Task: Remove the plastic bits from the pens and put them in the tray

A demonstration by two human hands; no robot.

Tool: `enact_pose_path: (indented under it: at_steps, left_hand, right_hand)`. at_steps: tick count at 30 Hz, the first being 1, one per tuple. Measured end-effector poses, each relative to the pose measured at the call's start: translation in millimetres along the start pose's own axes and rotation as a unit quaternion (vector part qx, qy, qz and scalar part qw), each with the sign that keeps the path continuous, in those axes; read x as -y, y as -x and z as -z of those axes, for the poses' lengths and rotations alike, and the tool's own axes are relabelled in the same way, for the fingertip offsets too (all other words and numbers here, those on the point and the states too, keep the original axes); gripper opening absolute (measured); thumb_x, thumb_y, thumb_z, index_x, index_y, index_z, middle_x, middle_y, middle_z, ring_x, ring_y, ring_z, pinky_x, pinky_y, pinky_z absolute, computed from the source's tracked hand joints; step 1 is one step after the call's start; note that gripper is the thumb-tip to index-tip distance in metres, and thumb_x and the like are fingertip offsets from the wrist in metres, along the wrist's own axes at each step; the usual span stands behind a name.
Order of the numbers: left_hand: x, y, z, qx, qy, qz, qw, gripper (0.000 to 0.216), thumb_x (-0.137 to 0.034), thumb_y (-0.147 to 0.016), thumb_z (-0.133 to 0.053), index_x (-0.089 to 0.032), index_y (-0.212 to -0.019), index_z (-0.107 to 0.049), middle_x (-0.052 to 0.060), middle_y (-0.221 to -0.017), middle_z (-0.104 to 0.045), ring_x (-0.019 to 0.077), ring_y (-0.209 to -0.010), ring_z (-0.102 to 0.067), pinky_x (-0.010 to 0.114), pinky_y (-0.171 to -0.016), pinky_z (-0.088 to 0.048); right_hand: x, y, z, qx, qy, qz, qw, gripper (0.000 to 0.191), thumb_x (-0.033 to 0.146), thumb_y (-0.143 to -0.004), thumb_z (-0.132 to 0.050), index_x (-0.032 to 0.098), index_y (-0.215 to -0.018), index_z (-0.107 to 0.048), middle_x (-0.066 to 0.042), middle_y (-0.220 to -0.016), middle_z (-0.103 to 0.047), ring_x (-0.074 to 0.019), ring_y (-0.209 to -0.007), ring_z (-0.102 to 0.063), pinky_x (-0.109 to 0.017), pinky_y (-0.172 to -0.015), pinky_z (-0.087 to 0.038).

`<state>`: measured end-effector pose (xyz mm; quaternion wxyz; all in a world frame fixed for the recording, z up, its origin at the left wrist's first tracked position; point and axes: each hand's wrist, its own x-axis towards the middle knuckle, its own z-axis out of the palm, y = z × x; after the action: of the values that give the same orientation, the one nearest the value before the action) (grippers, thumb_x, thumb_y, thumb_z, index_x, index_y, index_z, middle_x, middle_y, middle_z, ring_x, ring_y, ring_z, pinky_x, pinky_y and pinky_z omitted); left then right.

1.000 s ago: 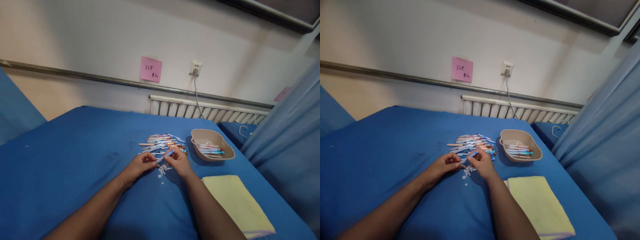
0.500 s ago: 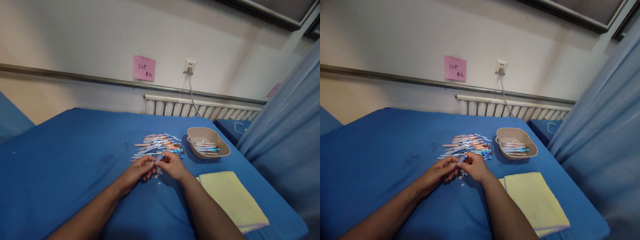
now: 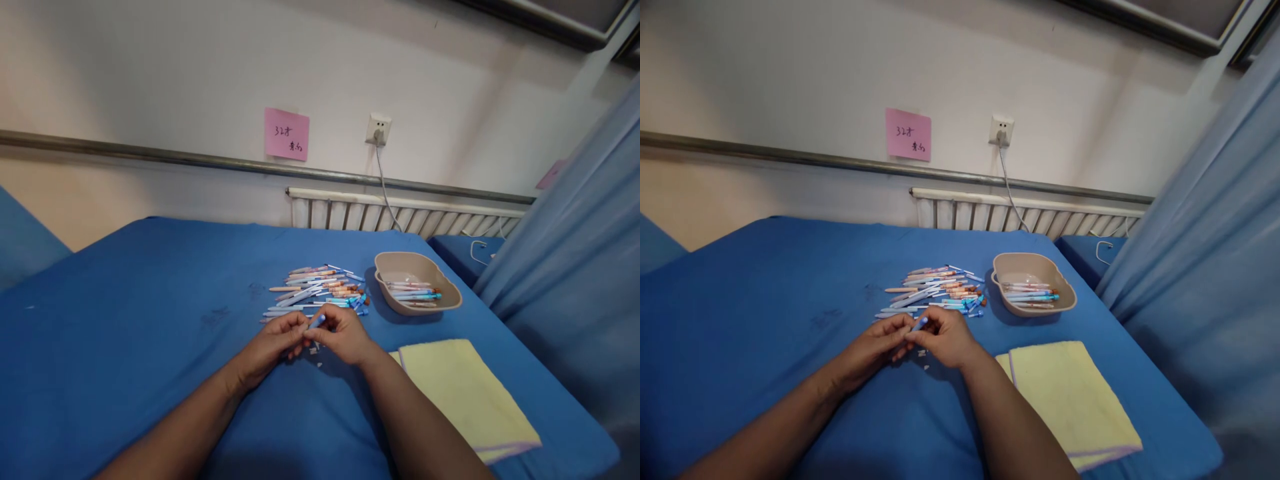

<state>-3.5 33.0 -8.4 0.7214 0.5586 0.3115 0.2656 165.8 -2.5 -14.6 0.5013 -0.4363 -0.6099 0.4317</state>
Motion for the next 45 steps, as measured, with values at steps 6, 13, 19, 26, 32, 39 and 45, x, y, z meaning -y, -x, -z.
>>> enact_pose_path:
  at_steps: [6,13,19,26,32,39,45]
  left_hand:
    - [-4.4,-2.3,2.6,-0.018,-0.011,-0.002,1.000,0.035,-0.047,-0.079,-0.062,-0.016,-0.069,-0.052,-0.004,-0.056,-0.048,0.0053,-0.043,-0.035,0.018,-0.041,-0.024]
    - [-6.6,-2.1,-2.4,-0.019,-0.023,0.006,1.000,0.035,-0.049,-0.081,-0.060,-0.017,-0.070,-0.051,-0.003,-0.058,-0.051,0.0049,-0.041,-0.035,0.018,-0.039,-0.023]
    - [-2.5,-2.6,-2.0,-0.019,-0.058,0.002,0.998,0.034,-0.049,-0.084,-0.056,-0.016,-0.074,-0.052,-0.004,-0.060,-0.050,0.0044,-0.043,-0.035,0.017,-0.040,-0.023]
    - [-3.8,-4.3,7.0,-0.025,-0.079,0.018,0.996,0.038,-0.052,-0.083,-0.055,-0.015,-0.071,-0.054,-0.005,-0.054,-0.046,0.0046,-0.041,-0.032,0.017,-0.038,-0.022]
    - [-5.5,-8.6,11.3,-0.086,0.002,0.009,0.996,0.038,-0.051,-0.083,-0.055,-0.014,-0.089,-0.058,-0.004,-0.059,-0.049,0.0037,-0.039,-0.031,0.016,-0.036,-0.022]
    - [-0.8,-10.3,9.3,-0.095,0.025,0.008,0.995,0.037,-0.050,-0.083,-0.055,-0.013,-0.087,-0.058,-0.004,-0.057,-0.049,0.0037,-0.039,-0.031,0.016,-0.036,-0.022]
    - [2.5,-10.0,9.7,-0.082,0.015,0.002,0.997,0.038,-0.051,-0.083,-0.053,-0.014,-0.087,-0.058,-0.005,-0.056,-0.048,0.0040,-0.039,-0.030,0.016,-0.036,-0.022]
  right_hand:
    - [-4.0,-2.9,-3.4,-0.004,-0.111,0.003,0.994,0.032,0.037,-0.072,-0.070,0.021,-0.098,-0.062,0.002,-0.070,-0.058,-0.0096,-0.057,-0.051,-0.021,-0.052,-0.043]
    - [-0.7,-6.4,-2.0,-0.060,-0.156,-0.017,0.986,0.030,0.043,-0.069,-0.070,0.018,-0.085,-0.066,0.004,-0.059,-0.054,-0.0086,-0.049,-0.048,-0.022,-0.048,-0.043]
    - [-3.6,-6.9,-4.8,-0.068,-0.147,-0.024,0.986,0.030,0.044,-0.066,-0.072,0.019,-0.078,-0.062,0.005,-0.056,-0.053,-0.0080,-0.046,-0.046,-0.021,-0.046,-0.041]
    - [-18.0,-12.0,-9.3,-0.057,-0.114,-0.046,0.991,0.030,0.045,-0.069,-0.069,0.019,-0.076,-0.056,0.005,-0.059,-0.055,-0.0090,-0.048,-0.048,-0.020,-0.046,-0.039]
    - [-16.0,-10.6,38.0,-0.192,0.246,-0.085,0.946,0.022,0.034,-0.086,-0.049,0.018,-0.073,-0.058,0.000,-0.062,-0.059,-0.0143,-0.058,-0.055,-0.024,-0.057,-0.039]
    - [-10.7,-1.7,55.9,-0.182,0.554,-0.187,0.791,0.022,0.018,-0.086,-0.045,0.013,-0.103,-0.059,-0.015,-0.103,-0.061,-0.0241,-0.089,-0.062,-0.030,-0.073,-0.042]
    - [-20.0,-7.2,59.1,-0.143,0.553,-0.243,0.784,0.023,0.019,-0.087,-0.045,0.013,-0.105,-0.058,-0.016,-0.105,-0.062,-0.0251,-0.094,-0.062,-0.030,-0.077,-0.042]
